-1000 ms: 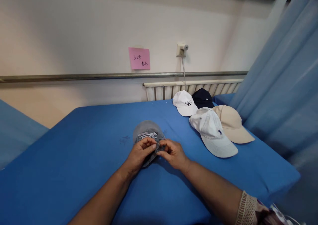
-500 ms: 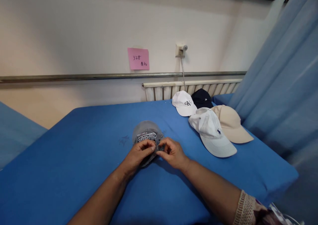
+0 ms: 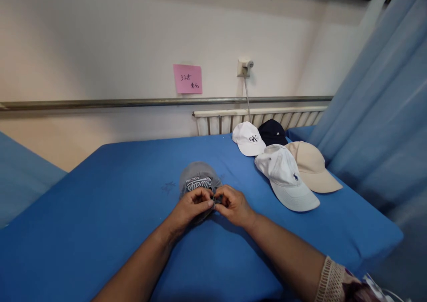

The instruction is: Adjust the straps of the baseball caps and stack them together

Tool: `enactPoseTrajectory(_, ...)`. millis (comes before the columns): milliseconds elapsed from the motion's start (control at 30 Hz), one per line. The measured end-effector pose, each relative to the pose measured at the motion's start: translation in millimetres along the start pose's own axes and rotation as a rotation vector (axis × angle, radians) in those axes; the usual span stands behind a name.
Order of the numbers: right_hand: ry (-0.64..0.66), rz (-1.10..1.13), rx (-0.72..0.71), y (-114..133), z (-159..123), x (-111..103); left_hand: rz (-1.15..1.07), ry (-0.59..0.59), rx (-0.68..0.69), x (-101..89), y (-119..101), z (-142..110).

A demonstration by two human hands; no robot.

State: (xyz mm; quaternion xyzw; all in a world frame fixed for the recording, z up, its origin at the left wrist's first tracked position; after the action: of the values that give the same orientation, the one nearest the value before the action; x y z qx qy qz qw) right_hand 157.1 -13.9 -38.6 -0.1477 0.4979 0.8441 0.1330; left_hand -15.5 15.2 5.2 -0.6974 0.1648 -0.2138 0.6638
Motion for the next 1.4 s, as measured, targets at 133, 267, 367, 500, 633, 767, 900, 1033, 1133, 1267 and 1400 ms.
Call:
enactPoseTrajectory(133,0.000,-0.005,0.000,0,0,0,0.030,-0.034,0.018,1.4,-1,0)
enactPoseTrajectory(267,-0.011,-0.031,-0.014,1,1,-1,0.092,-0.088,0.035,1.8,-1,2)
enactPoseTrajectory(367,-0.003,-0.035,-0.015,2,2,-2,0.123,-0.110,0.050,2.6,-1,4)
enactPoseTrajectory(500,0.004,-0.044,-0.013,2,2,-2,0.158,-0.138,0.068,3.0,0,5)
enactPoseTrajectory(633,-0.022,-0.021,0.024,0,1,-2,0.168,-0.092,0.053,0.7,-3,3)
enactPoseTrajectory(767,-0.047,-0.001,0.079,-3,1,-2,0.080,-0.018,0.015,-3.9,-5,1)
enactPoseTrajectory(900,-0.091,0.033,0.109,-3,2,-2,0.023,0.017,-0.006,-12.0,-1,1)
enactPoseTrajectory(1033,-0.074,0.069,0.119,-3,2,-2,0.004,0.076,-0.026,-20.0,3,2)
enactPoseTrajectory(1133,-0.064,0.077,0.106,-2,2,-2,0.035,0.109,-0.025,-21.7,2,2)
enactPoseTrajectory(1267,-0.039,0.070,0.105,-2,2,-2,0.093,0.111,-0.005,-18.6,1,3)
enactPoseTrajectory(1400,-0.038,0.071,0.099,-2,2,-2,0.109,0.104,0.028,-15.5,0,4)
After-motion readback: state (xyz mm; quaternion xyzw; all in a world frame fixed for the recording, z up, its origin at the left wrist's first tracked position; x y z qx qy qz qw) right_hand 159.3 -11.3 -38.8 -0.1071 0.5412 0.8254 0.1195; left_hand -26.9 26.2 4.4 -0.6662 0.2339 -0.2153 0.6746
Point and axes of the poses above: each hand's wrist, its own z-axis towards the middle knuckle, its own x-axis out of the palm, y = z × x, the point moved 1 cm from there along z, towards the middle knuckle, and after that the axes turned 5 degrees about x, right-handed, at the moved point
